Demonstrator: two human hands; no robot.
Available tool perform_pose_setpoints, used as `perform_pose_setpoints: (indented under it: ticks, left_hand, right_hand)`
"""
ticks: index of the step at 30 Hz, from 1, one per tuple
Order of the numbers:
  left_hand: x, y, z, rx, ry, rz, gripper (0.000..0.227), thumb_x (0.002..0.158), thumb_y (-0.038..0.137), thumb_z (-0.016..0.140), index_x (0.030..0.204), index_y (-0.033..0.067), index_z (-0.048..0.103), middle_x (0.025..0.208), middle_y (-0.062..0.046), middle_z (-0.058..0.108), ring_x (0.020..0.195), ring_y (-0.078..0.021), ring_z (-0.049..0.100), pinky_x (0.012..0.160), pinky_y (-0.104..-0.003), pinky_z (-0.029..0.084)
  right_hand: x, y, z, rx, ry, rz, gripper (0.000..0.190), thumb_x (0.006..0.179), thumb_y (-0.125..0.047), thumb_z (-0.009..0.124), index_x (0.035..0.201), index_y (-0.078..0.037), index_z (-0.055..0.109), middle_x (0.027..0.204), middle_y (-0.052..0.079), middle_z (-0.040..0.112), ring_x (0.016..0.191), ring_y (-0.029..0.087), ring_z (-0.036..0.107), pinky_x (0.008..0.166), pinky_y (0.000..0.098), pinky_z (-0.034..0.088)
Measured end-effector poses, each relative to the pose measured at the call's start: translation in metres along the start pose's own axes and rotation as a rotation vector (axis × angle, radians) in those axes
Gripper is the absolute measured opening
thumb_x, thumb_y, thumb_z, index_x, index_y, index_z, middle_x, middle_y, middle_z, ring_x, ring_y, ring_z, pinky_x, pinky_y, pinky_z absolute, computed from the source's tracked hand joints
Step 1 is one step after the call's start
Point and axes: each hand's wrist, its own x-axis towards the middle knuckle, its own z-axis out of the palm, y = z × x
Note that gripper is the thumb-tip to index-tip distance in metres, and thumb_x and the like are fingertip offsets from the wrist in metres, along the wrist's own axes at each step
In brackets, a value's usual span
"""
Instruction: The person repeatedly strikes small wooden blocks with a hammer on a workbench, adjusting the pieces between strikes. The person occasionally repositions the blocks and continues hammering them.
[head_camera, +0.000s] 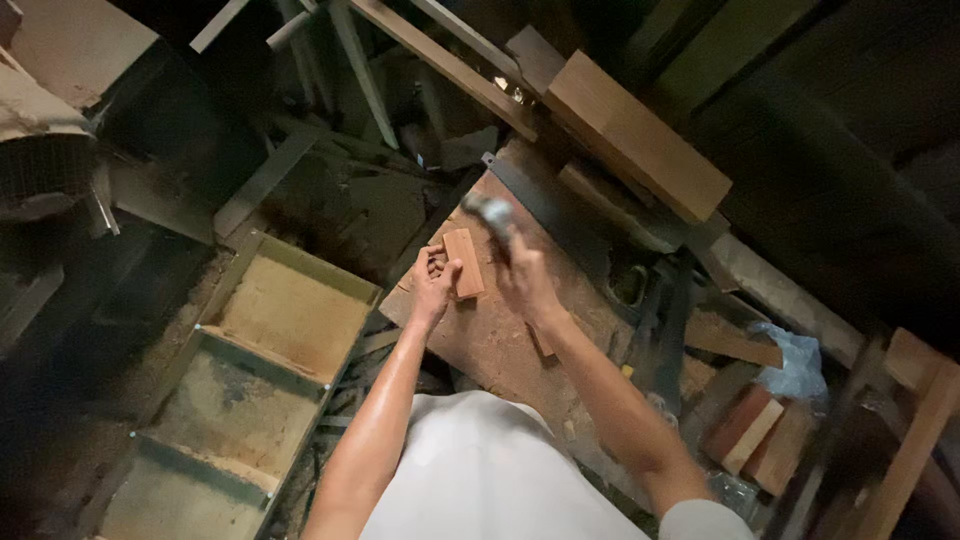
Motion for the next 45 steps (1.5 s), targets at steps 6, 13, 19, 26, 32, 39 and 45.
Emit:
perform_pose_setpoints:
  ticks: [6, 13, 19, 26, 32, 39, 45]
  left_hand:
    - [0.0, -0.002, 0.002, 0.04, -0.014, 0.078, 0.031, 0.095, 0.013, 0.07, 0.122, 0.0025, 0.058, 0.093, -0.005, 0.064, 0.078, -0.0129, 0.063, 0.062, -0.03, 0.057]
    - [-0.002, 0.0, 0.006, 0.07, -0.107, 0.147, 0.033, 0.095, 0.016, 0.065, 0.123, 0.0069, 0.05, 0.106, -0.006, 0.062, 0.093, -0.0169, 0.065, 0.074, -0.037, 0.059]
    - [-0.002, -0.009, -0.01, -0.745, -0.181, -0.366, 0.043, 0.109, 0.042, 0.037, 0.115, 0.0012, 0.049, 0.095, -0.012, 0.063, 0.079, -0.025, 0.064, 0.073, -0.043, 0.056]
    - [0.002, -0.019, -0.018, -0.846, -0.326, -0.338, 0.057, 0.108, 0.048, 0.02, 0.125, 0.0077, 0.057, 0.087, -0.005, 0.057, 0.062, -0.0187, 0.052, 0.059, -0.038, 0.044]
    - [0.02, -0.039, -0.014, -0.484, -0.054, -0.297, 0.048, 0.104, 0.048, 0.036, 0.13, 0.0132, 0.054, 0.104, 0.001, 0.061, 0.084, -0.0162, 0.062, 0.074, -0.038, 0.052]
    - [0.019, -0.018, -0.008, -0.075, -0.004, -0.027, 0.042, 0.099, 0.034, 0.065, 0.123, -0.0006, 0.061, 0.105, -0.006, 0.068, 0.095, -0.0135, 0.063, 0.086, -0.03, 0.053]
    - [0.007, 0.021, 0.004, 0.067, 0.051, 0.095, 0.038, 0.097, 0.031, 0.071, 0.116, -0.0012, 0.067, 0.085, -0.002, 0.066, 0.08, -0.0088, 0.059, 0.075, -0.026, 0.051]
  right_hand:
    - [0.002, 0.019, 0.004, -0.1, -0.167, 0.104, 0.021, 0.105, -0.024, 0.06, 0.115, -0.006, 0.058, 0.088, 0.031, 0.068, 0.082, 0.05, 0.067, 0.068, 0.055, 0.051]
    - [0.013, 0.037, 0.018, 0.119, 0.124, 0.011, 0.028, 0.105, -0.028, 0.061, 0.116, -0.002, 0.06, 0.089, 0.03, 0.065, 0.086, 0.04, 0.067, 0.069, 0.0438, 0.053]
    - [0.004, 0.057, 0.02, 0.206, 0.079, 0.25, 0.045, 0.099, -0.04, 0.065, 0.122, -0.002, 0.064, 0.087, 0.019, 0.071, 0.076, 0.023, 0.061, 0.072, 0.0408, 0.052]
    - [-0.004, 0.067, 0.03, 0.224, 0.045, 0.233, 0.041, 0.099, -0.037, 0.066, 0.119, -0.001, 0.065, 0.082, 0.01, 0.067, 0.074, 0.016, 0.063, 0.068, 0.0356, 0.051]
    - [-0.005, 0.058, 0.023, 0.289, -0.037, 0.224, 0.035, 0.101, -0.029, 0.063, 0.125, -0.003, 0.061, 0.081, 0.012, 0.065, 0.07, 0.017, 0.057, 0.066, 0.0361, 0.048]
    - [0.0, 0.059, 0.015, 0.21, -0.002, 0.237, 0.038, 0.103, -0.032, 0.063, 0.127, -0.004, 0.063, 0.089, 0.016, 0.07, 0.08, 0.022, 0.063, 0.077, 0.0394, 0.052]
    - [0.003, 0.062, 0.015, 0.278, 0.024, 0.232, 0.044, 0.1, -0.032, 0.061, 0.133, -0.003, 0.061, 0.11, 0.021, 0.076, 0.101, 0.027, 0.073, 0.087, 0.0389, 0.053]
